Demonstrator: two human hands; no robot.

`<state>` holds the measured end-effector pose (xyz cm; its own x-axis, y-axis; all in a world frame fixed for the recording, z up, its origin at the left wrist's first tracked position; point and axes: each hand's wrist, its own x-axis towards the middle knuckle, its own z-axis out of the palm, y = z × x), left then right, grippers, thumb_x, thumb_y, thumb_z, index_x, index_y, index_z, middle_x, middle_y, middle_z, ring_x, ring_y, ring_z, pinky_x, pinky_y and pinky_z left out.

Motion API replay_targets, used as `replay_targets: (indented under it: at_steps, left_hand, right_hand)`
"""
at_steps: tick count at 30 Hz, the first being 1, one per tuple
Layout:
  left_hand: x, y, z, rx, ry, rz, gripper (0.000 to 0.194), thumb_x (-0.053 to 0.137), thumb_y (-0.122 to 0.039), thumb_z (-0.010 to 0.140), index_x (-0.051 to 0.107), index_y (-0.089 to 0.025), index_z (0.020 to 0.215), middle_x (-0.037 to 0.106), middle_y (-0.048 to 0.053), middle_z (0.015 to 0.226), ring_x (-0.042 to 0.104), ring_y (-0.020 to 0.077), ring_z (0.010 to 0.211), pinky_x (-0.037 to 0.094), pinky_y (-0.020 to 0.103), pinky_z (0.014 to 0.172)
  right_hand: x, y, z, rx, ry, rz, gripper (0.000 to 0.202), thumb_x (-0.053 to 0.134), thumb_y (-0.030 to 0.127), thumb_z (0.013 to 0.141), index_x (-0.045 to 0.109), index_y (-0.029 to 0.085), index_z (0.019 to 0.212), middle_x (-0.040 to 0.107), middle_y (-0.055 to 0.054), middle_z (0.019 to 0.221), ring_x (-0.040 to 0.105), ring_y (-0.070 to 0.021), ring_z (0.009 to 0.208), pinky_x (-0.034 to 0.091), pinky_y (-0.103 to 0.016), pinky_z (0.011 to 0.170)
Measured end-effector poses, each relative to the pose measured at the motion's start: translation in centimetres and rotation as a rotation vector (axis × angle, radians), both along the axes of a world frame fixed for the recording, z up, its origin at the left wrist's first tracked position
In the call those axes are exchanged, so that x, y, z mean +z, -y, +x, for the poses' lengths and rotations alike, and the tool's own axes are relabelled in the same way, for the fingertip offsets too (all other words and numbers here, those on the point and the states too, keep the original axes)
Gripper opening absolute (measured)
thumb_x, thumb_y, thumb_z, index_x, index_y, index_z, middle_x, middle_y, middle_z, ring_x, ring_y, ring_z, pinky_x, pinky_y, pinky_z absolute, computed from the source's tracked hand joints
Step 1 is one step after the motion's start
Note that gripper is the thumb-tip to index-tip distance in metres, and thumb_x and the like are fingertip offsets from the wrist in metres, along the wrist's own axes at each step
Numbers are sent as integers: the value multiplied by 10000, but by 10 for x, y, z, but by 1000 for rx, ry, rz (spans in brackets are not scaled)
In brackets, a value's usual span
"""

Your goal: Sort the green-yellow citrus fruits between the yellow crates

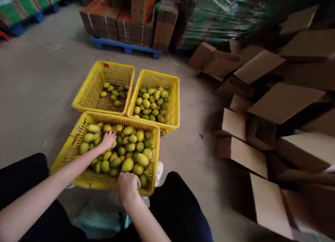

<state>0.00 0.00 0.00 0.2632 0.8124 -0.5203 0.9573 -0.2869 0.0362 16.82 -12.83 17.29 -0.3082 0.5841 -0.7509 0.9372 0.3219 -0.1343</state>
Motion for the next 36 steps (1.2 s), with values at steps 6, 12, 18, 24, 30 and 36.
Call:
replay_targets:
  at_steps: [6,12,18,24,30,36]
  left_hand:
    - [-3,1,12,77,-51,-45,384,613,-346,931,577,-154,1262,596,116,1275,614,237,1097,539,458,916]
    - [8,-7,-14,138,50,-46,314,471,-225,956,653,-80,1167,637,202,1205,569,333,1196,451,477,989]
    - [1,-24,-39,283,14,-53,491,513,-270,892,534,-104,1353,498,238,1394,522,372,1224,455,465,947]
    - [-5,-14,-50,321,18,-141,533,426,-446,931,589,-107,1308,501,220,1412,615,317,1128,454,378,939]
    - [3,22,-48,207,83,-158,489,510,-449,863,691,-105,1161,552,205,1389,484,352,1306,325,398,1093]
    - [6,50,-40,238,136,-188,454,555,-414,818,707,-67,1069,656,246,1218,518,400,1264,285,516,1093]
  right_hand:
    - [-7,9,-9,0,19,43,343,634,26,755,669,93,1090,742,-205,932,749,-341,799,632,-485,564]
    - [-6,19,-12,53,-64,16,400,699,78,720,661,73,1119,739,-219,916,745,-336,742,627,-445,535]
    - [-2,9,-18,19,71,11,322,528,-24,807,695,71,1066,744,-211,919,755,-354,801,631,-494,556]
    - [1,3,-25,74,35,-31,443,754,77,696,662,40,1128,737,-217,958,746,-371,818,633,-517,576]
    - [12,-3,-33,103,18,-43,457,757,77,706,649,11,1145,748,-228,956,745,-356,839,638,-519,602]
    - [11,-7,-37,148,39,-37,437,839,139,630,700,40,1033,754,-216,983,743,-354,856,637,-512,604]
